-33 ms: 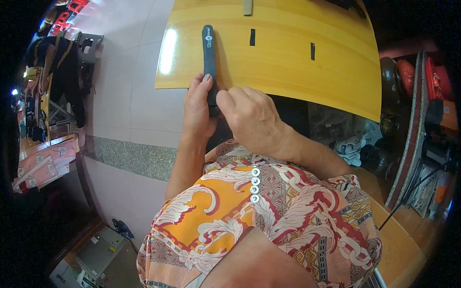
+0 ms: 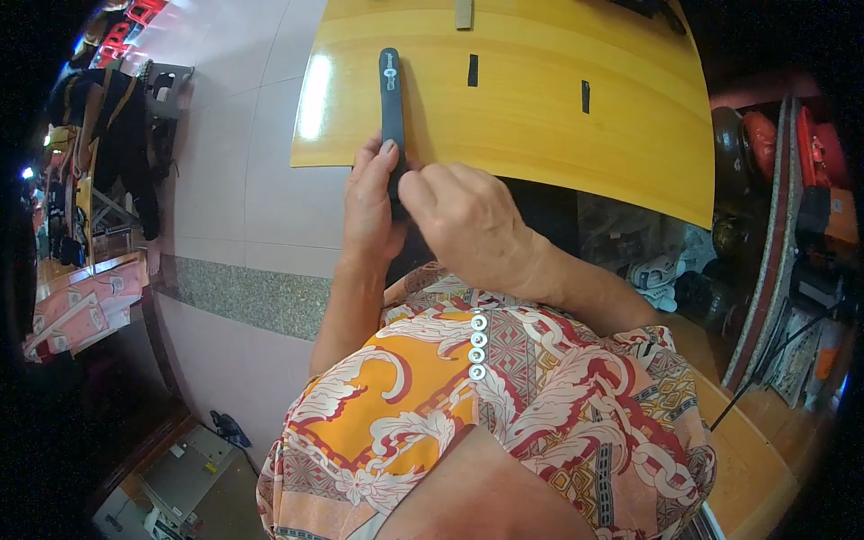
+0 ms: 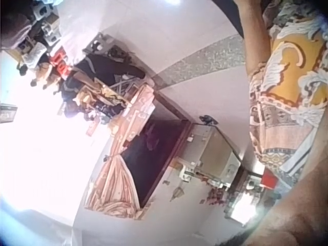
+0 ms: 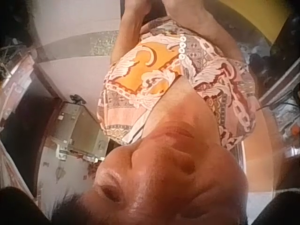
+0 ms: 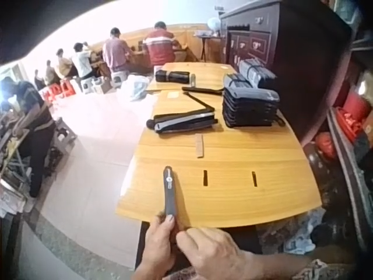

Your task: Assembling fasteners and hardware onto black leather straps at a workbench.

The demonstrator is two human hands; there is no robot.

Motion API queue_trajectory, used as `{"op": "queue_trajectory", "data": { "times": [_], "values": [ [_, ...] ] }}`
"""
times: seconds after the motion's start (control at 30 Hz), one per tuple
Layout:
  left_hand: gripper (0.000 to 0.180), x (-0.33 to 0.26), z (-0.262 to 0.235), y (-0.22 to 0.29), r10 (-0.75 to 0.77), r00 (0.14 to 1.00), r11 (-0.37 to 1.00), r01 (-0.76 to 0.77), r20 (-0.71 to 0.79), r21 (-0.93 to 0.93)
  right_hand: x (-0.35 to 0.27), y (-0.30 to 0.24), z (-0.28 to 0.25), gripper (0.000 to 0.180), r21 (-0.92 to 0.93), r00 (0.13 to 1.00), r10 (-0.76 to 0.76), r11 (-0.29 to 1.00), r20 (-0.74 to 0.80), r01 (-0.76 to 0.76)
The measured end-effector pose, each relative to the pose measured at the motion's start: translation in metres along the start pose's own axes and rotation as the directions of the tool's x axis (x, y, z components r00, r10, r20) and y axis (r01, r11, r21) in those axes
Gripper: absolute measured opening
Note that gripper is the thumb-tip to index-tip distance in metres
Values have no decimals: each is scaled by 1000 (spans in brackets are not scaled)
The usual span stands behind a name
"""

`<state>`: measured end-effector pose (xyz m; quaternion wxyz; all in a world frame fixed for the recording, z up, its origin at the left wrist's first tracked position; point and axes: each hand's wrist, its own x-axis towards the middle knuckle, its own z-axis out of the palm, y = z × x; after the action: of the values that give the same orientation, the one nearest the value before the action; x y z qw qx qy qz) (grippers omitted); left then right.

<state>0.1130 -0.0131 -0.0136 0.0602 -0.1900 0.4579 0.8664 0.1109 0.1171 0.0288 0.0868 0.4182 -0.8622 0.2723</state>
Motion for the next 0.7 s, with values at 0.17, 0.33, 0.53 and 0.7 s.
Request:
{"op": "queue_trajectory", "data": {
  "times": [0.17,0.33,0.53,0.7],
  "values": [
    [48,-9,-7,2,55,998,996,-51,41,-76,2,2,7,15,92,1000,-18,996,-6,18],
    [56,-21,-40,-8,314,866,873,-424,390,239,6,8,7,17,450,983,179,874,47,-181],
    [45,-17,-44,-2,555,630,388,-774,543,501,25,11,0,9,621,885,315,631,343,-465],
    [36,-24,-36,0,537,684,412,-724,494,554,40,19,4,21,576,785,388,535,483,-618]
  ]
}}
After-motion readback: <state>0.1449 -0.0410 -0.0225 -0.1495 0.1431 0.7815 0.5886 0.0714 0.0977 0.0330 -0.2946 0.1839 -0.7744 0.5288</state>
